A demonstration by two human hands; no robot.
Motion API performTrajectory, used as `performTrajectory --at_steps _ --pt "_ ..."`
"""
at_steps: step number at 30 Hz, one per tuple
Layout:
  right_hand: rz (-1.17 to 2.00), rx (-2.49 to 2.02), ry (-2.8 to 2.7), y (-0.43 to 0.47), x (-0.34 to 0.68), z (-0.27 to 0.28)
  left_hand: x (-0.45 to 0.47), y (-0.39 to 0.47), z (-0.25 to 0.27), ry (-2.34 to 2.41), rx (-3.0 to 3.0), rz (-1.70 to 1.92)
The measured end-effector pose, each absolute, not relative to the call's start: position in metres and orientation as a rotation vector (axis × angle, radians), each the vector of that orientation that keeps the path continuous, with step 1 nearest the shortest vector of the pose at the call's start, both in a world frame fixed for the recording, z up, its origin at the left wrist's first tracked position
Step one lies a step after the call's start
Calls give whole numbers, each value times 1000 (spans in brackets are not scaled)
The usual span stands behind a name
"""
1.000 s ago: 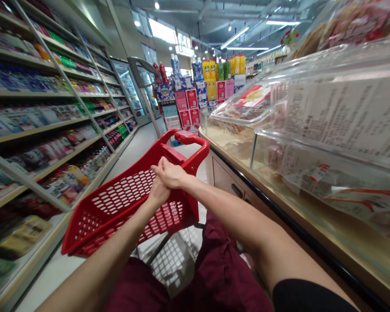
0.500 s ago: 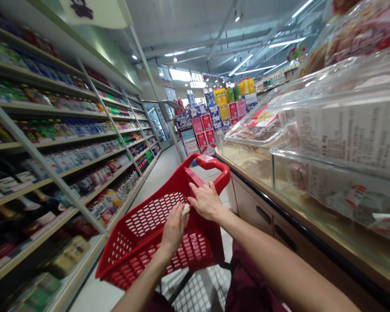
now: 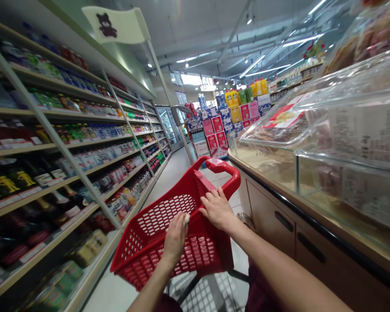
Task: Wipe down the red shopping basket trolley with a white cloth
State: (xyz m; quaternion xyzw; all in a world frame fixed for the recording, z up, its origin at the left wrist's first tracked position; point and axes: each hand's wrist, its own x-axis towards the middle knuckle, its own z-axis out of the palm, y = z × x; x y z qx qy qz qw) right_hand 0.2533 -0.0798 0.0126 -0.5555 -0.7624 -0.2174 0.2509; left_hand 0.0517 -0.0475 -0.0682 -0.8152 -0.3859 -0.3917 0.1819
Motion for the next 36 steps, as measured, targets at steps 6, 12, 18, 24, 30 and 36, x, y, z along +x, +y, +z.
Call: performTrajectory --at_steps 6,12,18,24,30,36 --pt "-606 -1487 -2076 -87 250 10 77 -49 -56 -1025 -2372 -1096" --pt "-593 -1532 -2031 -91 242 13 -14 -69 -73 -1195 -2205 -1038" --pt "-579 -1429 -2077 -90 231 11 41 -49 -65 -1059 -2323 -1013" --pt "-533 -1463 -1978 -93 231 5 -55 -63 -83 -1239 -2152 -959" --pt "-452 -1426 -2106 -92 217 -1 -28 -60 -83 -1146 -2278 -947" --pt "-494 -1414 -2059 -94 226 -9 -98 -78 -93 -1257 -2090 -930"
